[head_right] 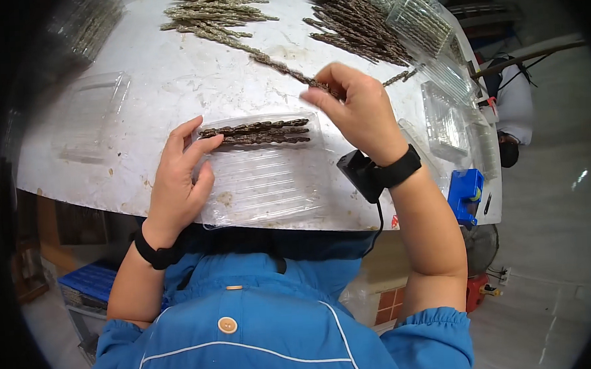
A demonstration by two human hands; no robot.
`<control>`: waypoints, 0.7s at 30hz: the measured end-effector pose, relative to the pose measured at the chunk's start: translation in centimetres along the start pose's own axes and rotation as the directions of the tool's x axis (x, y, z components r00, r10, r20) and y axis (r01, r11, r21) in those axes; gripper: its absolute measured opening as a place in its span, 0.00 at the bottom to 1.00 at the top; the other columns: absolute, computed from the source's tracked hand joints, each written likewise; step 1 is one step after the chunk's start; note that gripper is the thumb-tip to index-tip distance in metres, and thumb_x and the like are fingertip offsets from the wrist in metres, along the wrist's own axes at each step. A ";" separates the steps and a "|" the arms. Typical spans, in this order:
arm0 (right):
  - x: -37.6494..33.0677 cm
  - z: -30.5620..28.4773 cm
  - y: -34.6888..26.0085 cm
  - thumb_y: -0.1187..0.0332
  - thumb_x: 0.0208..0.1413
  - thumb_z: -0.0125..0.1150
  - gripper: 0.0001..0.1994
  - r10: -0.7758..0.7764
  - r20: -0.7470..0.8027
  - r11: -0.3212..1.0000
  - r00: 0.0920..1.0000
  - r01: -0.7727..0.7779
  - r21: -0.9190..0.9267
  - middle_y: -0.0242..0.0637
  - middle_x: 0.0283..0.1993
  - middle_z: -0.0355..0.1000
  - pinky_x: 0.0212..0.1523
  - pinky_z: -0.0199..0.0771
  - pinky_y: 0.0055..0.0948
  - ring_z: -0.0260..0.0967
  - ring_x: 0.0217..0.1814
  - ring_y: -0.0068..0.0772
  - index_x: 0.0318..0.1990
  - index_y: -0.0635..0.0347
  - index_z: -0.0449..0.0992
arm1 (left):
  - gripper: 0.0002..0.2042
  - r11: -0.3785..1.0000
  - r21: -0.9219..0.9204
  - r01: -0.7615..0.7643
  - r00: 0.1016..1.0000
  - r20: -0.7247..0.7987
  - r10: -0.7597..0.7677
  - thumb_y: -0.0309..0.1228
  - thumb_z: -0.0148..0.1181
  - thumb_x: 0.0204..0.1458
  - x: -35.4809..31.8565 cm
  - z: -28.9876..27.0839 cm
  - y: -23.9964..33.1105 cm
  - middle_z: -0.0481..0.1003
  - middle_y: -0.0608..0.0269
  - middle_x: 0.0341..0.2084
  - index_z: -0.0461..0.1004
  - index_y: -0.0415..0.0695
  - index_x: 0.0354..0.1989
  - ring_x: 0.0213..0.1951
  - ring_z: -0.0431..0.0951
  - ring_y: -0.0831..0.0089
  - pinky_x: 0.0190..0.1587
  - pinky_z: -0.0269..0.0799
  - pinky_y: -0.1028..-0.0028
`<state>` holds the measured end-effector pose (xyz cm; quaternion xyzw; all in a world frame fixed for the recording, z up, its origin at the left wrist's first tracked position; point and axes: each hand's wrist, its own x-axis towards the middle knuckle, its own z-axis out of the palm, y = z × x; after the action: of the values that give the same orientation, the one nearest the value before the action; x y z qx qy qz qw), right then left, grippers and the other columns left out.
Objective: Sorting two types of drill bits into clear plastic cases and sealing them with tape.
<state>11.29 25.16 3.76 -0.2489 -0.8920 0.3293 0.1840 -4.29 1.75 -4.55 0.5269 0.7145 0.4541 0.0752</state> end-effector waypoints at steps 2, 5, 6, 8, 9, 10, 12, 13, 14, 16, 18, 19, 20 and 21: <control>-0.8 -0.1 -0.5 0.68 0.49 0.70 0.08 0.040 0.176 0.991 0.984 -0.017 -0.130 0.32 0.18 0.61 0.24 0.59 0.26 0.56 0.21 0.22 0.34 0.62 0.80 | 0.20 1.000 -0.012 0.017 1.000 0.006 -0.017 0.19 0.51 0.47 0.0 -0.1 -0.1 0.64 0.45 0.59 0.76 0.42 0.50 0.59 0.67 0.51 0.64 0.61 0.62; -2.2 2.0 1.3 0.65 0.45 0.70 0.08 0.003 0.260 0.971 0.966 0.059 -0.231 0.40 0.27 0.74 0.32 0.69 0.33 0.70 0.28 0.38 0.32 0.58 0.81 | 0.20 1.000 -0.018 0.006 1.000 0.001 -0.006 0.19 0.51 0.47 0.1 0.1 -0.2 0.64 0.45 0.59 0.76 0.41 0.50 0.59 0.67 0.51 0.64 0.61 0.62; -2.4 2.4 1.5 0.66 0.45 0.69 0.08 0.011 0.260 0.958 0.965 0.064 -0.279 0.41 0.29 0.76 0.34 0.70 0.34 0.72 0.30 0.41 0.32 0.58 0.82 | 0.20 1.000 -0.017 0.006 1.000 0.002 -0.006 0.19 0.51 0.47 0.1 0.1 -0.2 0.64 0.45 0.59 0.76 0.41 0.50 0.59 0.67 0.51 0.64 0.61 0.62; -2.3 2.2 1.5 0.66 0.45 0.68 0.07 -0.002 0.265 0.955 0.964 0.080 -0.285 0.41 0.29 0.76 0.35 0.71 0.34 0.73 0.31 0.42 0.32 0.58 0.82 | 0.20 0.999 -0.035 0.012 1.000 0.011 -0.012 0.19 0.51 0.47 0.1 0.1 -0.1 0.64 0.46 0.59 0.76 0.41 0.50 0.59 0.67 0.52 0.64 0.60 0.63; -2.1 2.0 1.4 0.66 0.46 0.67 0.07 -0.020 0.272 0.952 0.962 0.101 -0.290 0.41 0.29 0.76 0.35 0.71 0.35 0.73 0.31 0.42 0.32 0.57 0.82 | 0.20 0.999 -0.030 0.014 1.000 0.007 -0.014 0.19 0.51 0.47 0.1 0.1 -0.2 0.64 0.46 0.59 0.76 0.41 0.50 0.59 0.67 0.52 0.64 0.60 0.63; -1.9 1.7 1.0 0.66 0.46 0.67 0.07 -0.026 0.273 0.952 0.962 0.107 -0.287 0.41 0.29 0.76 0.35 0.71 0.35 0.73 0.31 0.42 0.32 0.57 0.82 | 0.20 0.999 -0.036 0.010 1.000 0.006 -0.010 0.19 0.51 0.47 0.0 0.2 -0.4 0.65 0.46 0.58 0.76 0.41 0.50 0.59 0.67 0.52 0.64 0.61 0.63; -1.7 1.0 0.1 0.67 0.45 0.67 0.07 0.070 0.315 0.962 0.946 0.019 -0.271 0.42 0.30 0.76 0.36 0.72 0.36 0.74 0.32 0.43 0.32 0.58 0.82 | 0.20 0.999 -0.041 0.006 1.000 0.003 -0.006 0.19 0.51 0.47 0.0 0.2 -0.4 0.65 0.46 0.58 0.76 0.41 0.50 0.59 0.67 0.52 0.64 0.61 0.63; -1.5 0.9 0.3 0.67 0.45 0.67 0.07 0.068 0.315 0.962 0.947 0.021 -0.271 0.42 0.30 0.76 0.36 0.72 0.36 0.74 0.32 0.43 0.32 0.58 0.82 | 0.20 0.999 -0.045 0.012 1.000 0.004 -0.011 0.19 0.51 0.47 0.0 0.2 -0.3 0.65 0.46 0.58 0.76 0.41 0.50 0.59 0.67 0.53 0.63 0.61 0.63; -1.1 0.8 0.6 0.66 0.45 0.67 0.08 0.001 0.276 0.975 0.961 0.060 -0.214 0.42 0.30 0.76 0.35 0.72 0.36 0.74 0.32 0.43 0.32 0.59 0.81 | 0.20 0.999 -0.050 0.017 1.000 0.005 -0.017 0.19 0.51 0.47 0.0 0.2 -0.2 0.65 0.46 0.58 0.75 0.41 0.51 0.59 0.67 0.53 0.63 0.61 0.63; -1.1 1.1 0.7 0.66 0.45 0.68 0.09 -0.059 0.230 0.983 0.971 0.097 -0.157 0.42 0.30 0.76 0.35 0.72 0.36 0.73 0.32 0.43 0.32 0.59 0.81 | 0.20 0.999 -0.037 0.009 1.000 0.012 -0.008 0.19 0.51 0.48 -0.1 0.1 -0.3 0.65 0.47 0.59 0.75 0.42 0.52 0.59 0.67 0.52 0.64 0.60 0.63; -0.9 1.8 0.6 0.66 0.47 0.67 0.10 -0.019 0.332 0.945 0.943 0.125 -0.302 0.44 0.30 0.76 0.33 0.71 0.35 0.73 0.31 0.42 0.35 0.59 0.80 | 0.20 1.000 -0.021 0.001 1.000 0.016 -0.001 0.20 0.52 0.49 -0.1 -0.1 -0.4 0.65 0.47 0.59 0.74 0.42 0.53 0.60 0.67 0.52 0.64 0.60 0.63; -1.0 1.9 0.5 0.65 0.50 0.66 0.10 0.010 0.321 0.949 0.947 0.092 -0.301 0.41 0.28 0.74 0.32 0.70 0.31 0.72 0.30 0.37 0.38 0.60 0.78 | 0.20 0.999 -0.049 0.000 1.000 0.011 0.000 0.21 0.52 0.50 -0.1 -0.1 -0.4 0.64 0.46 0.60 0.73 0.42 0.54 0.61 0.66 0.52 0.64 0.59 0.63; -1.1 1.8 0.3 0.65 0.50 0.66 0.10 0.006 0.323 0.950 0.946 0.095 -0.298 0.41 0.28 0.74 0.32 0.70 0.31 0.72 0.30 0.37 0.38 0.60 0.78 | 0.21 0.997 -0.076 0.000 1.000 0.006 0.000 0.22 0.53 0.51 0.0 -0.2 -0.4 0.63 0.46 0.62 0.72 0.42 0.56 0.62 0.65 0.51 0.65 0.59 0.62; -1.2 1.5 0.1 0.65 0.53 0.65 0.10 -0.009 0.242 0.979 0.970 0.057 -0.195 0.39 0.27 0.73 0.32 0.69 0.29 0.71 0.29 0.34 0.38 0.60 0.77 | 0.21 0.998 -0.068 0.007 1.000 0.002 -0.007 0.22 0.53 0.51 -0.1 -0.4 -0.3 0.63 0.46 0.62 0.72 0.42 0.56 0.62 0.65 0.51 0.65 0.59 0.62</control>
<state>11.51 23.78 2.42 -0.2096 -0.9404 0.2622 0.0542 -4.71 1.45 -4.58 0.5218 0.7003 0.4777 0.0954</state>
